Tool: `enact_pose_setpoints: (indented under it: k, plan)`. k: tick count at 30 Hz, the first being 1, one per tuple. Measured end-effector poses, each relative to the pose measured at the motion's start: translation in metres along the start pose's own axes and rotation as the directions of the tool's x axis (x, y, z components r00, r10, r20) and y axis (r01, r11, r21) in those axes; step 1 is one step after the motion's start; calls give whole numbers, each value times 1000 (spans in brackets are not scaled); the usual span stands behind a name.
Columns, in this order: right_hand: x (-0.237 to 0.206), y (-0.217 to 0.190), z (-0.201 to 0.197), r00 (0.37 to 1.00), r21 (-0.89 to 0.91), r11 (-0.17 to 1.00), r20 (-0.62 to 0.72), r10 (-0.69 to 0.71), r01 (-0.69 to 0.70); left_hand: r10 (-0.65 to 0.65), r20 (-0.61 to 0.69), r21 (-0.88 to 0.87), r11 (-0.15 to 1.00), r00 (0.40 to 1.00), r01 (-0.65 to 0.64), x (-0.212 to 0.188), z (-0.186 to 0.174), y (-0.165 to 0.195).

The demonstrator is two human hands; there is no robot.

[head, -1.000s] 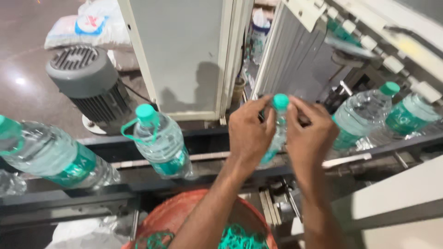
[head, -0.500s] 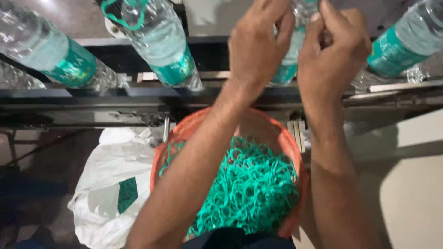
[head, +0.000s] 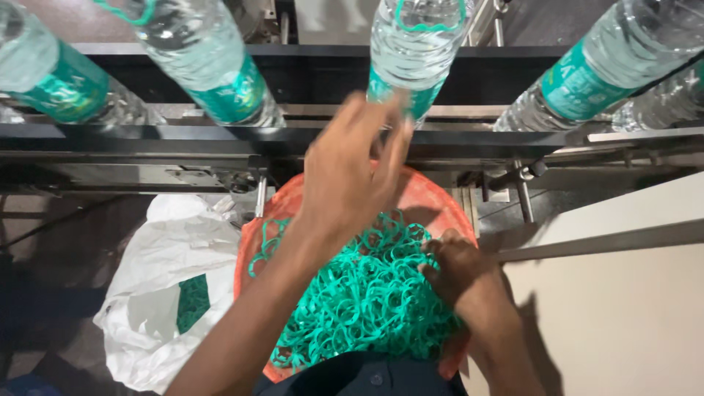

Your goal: The person picks green plastic carry handles one at a time from a large orange basket and loops them onto the necks of water bottles moving along a conveyor, pressing each handle into place before reaching for the next handle.

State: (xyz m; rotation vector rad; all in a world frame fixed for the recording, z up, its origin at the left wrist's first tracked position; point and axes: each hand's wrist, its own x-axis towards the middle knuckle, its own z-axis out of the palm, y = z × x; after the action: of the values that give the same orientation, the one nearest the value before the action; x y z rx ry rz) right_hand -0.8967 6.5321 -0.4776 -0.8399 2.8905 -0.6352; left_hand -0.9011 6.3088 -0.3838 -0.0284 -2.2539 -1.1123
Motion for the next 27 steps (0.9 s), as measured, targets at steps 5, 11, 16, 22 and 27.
enact_pose_setpoints:
  k: [5,11,16,22,27]
  plan:
    - [-4,13,14,956,203,934,64,288,-295,-91,296,-91,988,951,123,-64,-15,-19]
    - [18,26,7,890,454,778,82,449,-434,-253,432,-17,958,866,288,-102,-7,-42]
    - [17,16,26,744,681,532,28,668,-503,-532,565,-125,701,631,702,-120,34,-48]
    - [7,-12,-1,823,304,943,-565,66,133,-533,643,-622,54,550,781,-79,51,-27]
    - [35,-4,-67,774,556,824,-567,282,107,-414,449,-590,528,792,610,-6,67,6]
